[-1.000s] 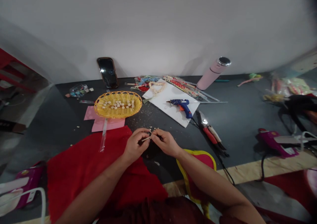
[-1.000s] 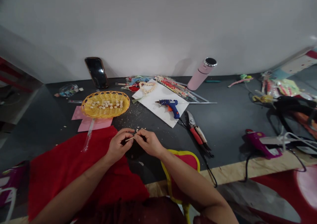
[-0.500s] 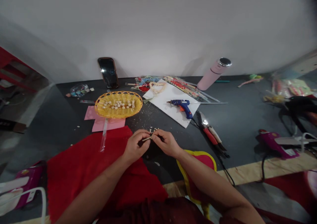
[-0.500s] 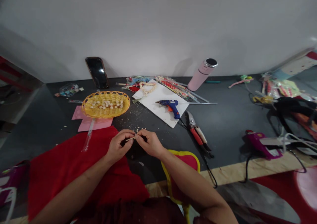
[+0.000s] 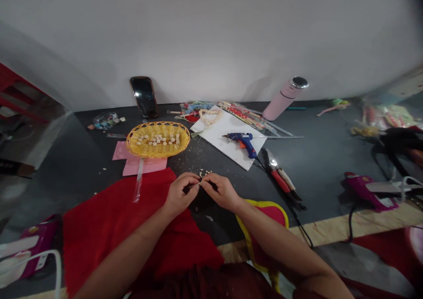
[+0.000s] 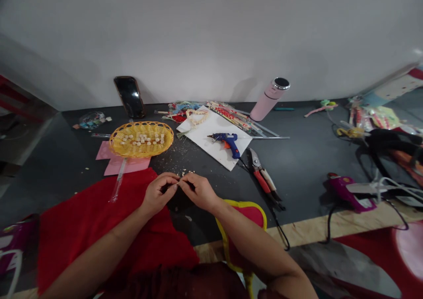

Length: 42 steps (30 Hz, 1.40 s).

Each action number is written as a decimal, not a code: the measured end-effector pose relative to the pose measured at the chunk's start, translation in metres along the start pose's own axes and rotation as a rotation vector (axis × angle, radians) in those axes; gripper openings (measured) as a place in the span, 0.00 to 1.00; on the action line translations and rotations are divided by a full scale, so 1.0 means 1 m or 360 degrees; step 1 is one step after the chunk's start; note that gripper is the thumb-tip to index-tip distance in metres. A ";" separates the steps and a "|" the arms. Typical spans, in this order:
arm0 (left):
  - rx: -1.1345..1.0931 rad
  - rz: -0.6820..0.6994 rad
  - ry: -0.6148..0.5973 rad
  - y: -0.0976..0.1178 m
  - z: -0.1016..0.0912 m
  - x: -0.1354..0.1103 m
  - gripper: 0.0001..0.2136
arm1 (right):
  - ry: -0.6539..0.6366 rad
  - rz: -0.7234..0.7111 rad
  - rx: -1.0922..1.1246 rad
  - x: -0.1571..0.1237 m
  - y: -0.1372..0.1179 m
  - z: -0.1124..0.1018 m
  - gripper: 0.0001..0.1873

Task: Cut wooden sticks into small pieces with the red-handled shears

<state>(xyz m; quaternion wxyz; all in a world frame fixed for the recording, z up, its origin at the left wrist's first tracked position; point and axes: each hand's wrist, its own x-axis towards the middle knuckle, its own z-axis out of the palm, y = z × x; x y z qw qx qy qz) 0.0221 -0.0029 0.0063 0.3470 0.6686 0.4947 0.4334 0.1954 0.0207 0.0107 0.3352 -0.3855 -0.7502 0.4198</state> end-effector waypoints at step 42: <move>-0.0107 -0.0055 0.0007 -0.004 -0.001 0.000 0.04 | 0.0034 -0.0016 0.0018 -0.001 -0.003 -0.001 0.07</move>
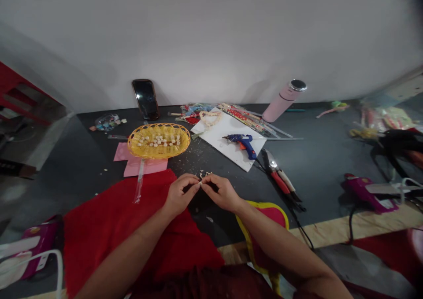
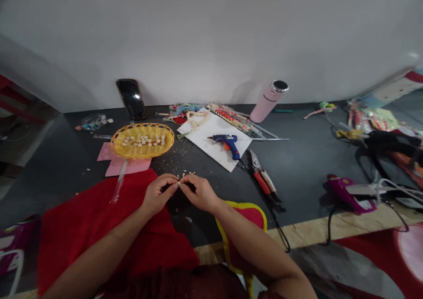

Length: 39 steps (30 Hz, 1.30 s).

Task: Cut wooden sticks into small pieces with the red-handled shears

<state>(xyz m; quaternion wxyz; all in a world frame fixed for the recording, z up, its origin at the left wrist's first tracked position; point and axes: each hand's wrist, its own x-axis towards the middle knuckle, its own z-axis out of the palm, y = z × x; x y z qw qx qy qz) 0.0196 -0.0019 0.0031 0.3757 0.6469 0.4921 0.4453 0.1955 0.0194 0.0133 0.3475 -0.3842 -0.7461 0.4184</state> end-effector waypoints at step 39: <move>-0.0081 0.0067 -0.0024 -0.003 -0.002 0.003 0.03 | 0.0007 -0.0064 -0.0085 0.000 0.003 0.001 0.07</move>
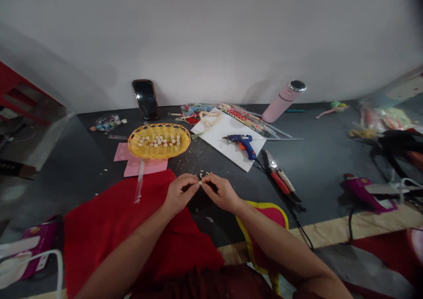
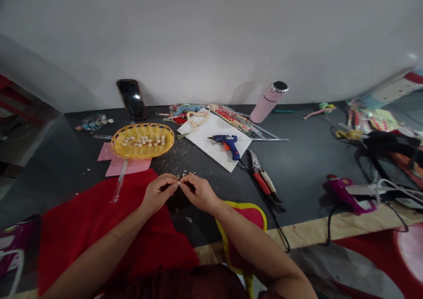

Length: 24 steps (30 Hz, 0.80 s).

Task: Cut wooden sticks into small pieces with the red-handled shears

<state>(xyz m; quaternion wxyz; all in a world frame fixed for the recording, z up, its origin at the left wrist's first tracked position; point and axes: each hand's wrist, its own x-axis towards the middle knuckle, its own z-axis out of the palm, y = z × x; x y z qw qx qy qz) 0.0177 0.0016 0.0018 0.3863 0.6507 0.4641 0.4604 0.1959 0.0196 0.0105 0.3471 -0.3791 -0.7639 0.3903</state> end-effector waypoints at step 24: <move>0.0042 0.0051 -0.0007 -0.002 0.000 -0.001 0.04 | -0.0036 0.0018 0.0000 0.001 -0.002 -0.001 0.08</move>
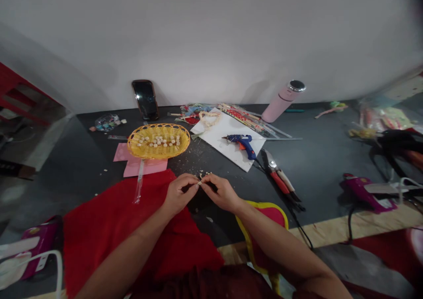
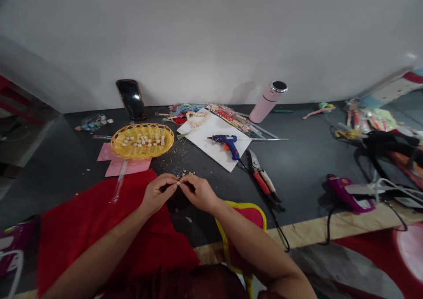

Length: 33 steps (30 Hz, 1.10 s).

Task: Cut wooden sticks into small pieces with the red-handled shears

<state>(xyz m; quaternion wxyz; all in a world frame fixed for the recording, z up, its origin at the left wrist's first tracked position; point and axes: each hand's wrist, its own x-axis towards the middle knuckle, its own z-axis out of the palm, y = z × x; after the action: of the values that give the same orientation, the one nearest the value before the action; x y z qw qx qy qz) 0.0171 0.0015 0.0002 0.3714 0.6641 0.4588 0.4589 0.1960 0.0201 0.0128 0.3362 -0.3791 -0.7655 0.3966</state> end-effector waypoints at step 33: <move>0.0034 -0.0055 0.0057 0.000 0.000 0.000 0.03 | 0.0013 -0.0026 -0.0004 0.001 0.000 0.000 0.07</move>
<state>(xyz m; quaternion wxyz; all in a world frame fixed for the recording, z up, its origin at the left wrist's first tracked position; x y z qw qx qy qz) 0.0174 0.0018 0.0003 0.3639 0.6517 0.4816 0.4593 0.1955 0.0206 0.0127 0.3421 -0.3748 -0.7677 0.3913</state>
